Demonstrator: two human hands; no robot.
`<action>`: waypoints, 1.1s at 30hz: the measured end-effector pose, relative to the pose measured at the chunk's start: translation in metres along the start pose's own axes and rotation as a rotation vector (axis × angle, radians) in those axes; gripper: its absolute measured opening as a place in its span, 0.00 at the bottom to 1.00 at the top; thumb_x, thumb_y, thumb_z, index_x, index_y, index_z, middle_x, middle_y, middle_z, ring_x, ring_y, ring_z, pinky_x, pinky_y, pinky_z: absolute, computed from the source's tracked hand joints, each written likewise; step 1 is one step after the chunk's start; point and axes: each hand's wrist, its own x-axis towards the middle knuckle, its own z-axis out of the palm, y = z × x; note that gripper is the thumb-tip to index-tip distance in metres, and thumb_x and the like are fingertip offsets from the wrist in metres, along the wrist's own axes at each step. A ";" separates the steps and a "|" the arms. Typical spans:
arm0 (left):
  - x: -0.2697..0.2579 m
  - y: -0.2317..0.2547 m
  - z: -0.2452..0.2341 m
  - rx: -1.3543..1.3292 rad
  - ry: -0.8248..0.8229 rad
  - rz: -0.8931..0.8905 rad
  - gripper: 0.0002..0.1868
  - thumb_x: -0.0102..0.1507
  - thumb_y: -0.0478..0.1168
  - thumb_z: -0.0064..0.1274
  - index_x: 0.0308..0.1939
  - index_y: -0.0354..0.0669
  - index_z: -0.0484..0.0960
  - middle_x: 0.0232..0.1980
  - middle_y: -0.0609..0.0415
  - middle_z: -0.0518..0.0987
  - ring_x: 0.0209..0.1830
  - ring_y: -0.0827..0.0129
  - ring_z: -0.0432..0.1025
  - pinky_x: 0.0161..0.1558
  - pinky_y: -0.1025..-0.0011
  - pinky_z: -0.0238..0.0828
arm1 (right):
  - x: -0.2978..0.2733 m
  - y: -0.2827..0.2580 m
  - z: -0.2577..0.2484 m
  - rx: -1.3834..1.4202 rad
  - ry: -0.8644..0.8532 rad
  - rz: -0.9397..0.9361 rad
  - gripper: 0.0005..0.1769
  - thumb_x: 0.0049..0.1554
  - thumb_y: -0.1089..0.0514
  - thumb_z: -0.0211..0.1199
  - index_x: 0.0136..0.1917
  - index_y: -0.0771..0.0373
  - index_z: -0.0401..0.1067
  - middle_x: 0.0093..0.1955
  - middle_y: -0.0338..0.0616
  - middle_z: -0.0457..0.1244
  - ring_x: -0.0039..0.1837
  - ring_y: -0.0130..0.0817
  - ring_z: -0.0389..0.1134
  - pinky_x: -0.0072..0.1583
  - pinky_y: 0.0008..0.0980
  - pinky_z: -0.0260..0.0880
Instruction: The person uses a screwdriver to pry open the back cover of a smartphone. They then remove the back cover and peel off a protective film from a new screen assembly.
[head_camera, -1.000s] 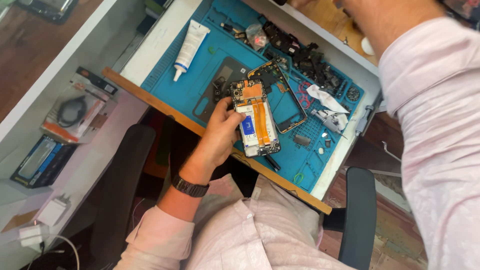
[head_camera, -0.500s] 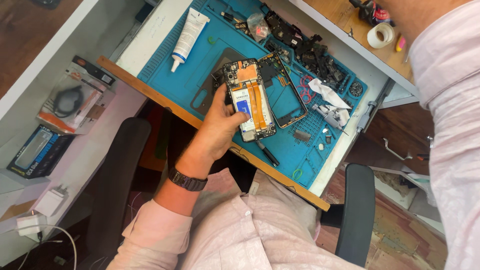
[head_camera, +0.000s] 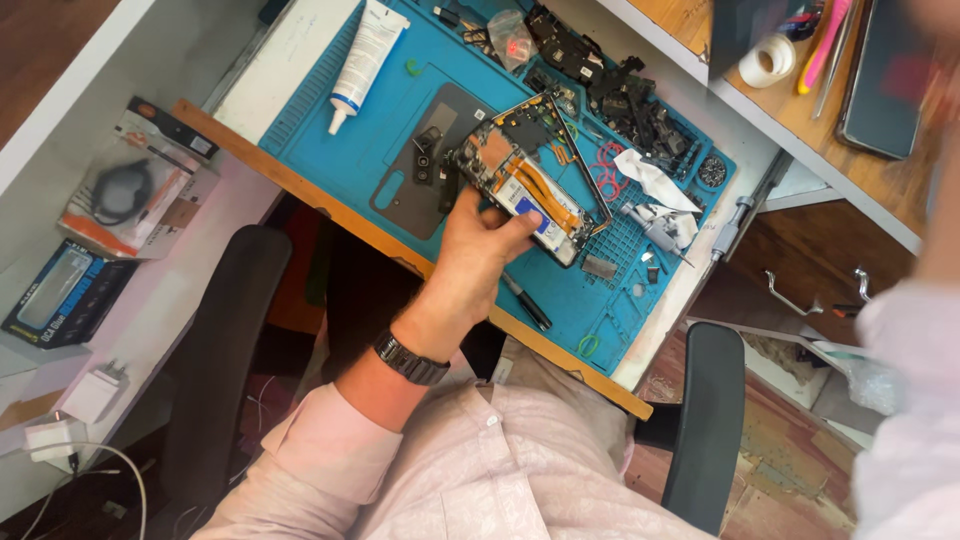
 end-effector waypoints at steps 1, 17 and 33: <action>0.000 -0.002 0.001 0.005 0.007 -0.016 0.28 0.62 0.28 0.54 0.65 0.39 0.63 0.54 0.48 0.81 0.54 0.61 0.78 0.57 0.58 0.78 | -0.012 -0.006 -0.006 0.083 0.034 0.044 0.32 0.61 0.50 0.67 0.72 0.63 0.60 0.45 0.47 0.63 0.40 0.34 0.61 0.42 0.31 0.62; -0.045 0.016 0.000 -0.011 -0.044 -0.362 0.22 0.67 0.43 0.50 0.58 0.29 0.70 0.57 0.41 0.80 0.60 0.54 0.77 0.62 0.62 0.75 | -0.179 0.022 0.104 2.103 0.031 0.649 0.48 0.63 0.29 0.58 0.80 0.68 0.56 0.69 0.60 0.60 0.55 0.39 0.57 0.56 0.36 0.62; -0.045 0.032 0.048 0.980 -0.299 0.726 0.23 0.62 0.35 0.65 0.60 0.38 0.79 0.50 0.49 0.80 0.44 0.63 0.79 0.48 0.69 0.77 | -0.193 0.009 0.111 2.051 -0.075 0.777 0.39 0.69 0.39 0.49 0.78 0.73 0.58 0.68 0.65 0.61 0.64 0.62 0.67 0.63 0.61 0.70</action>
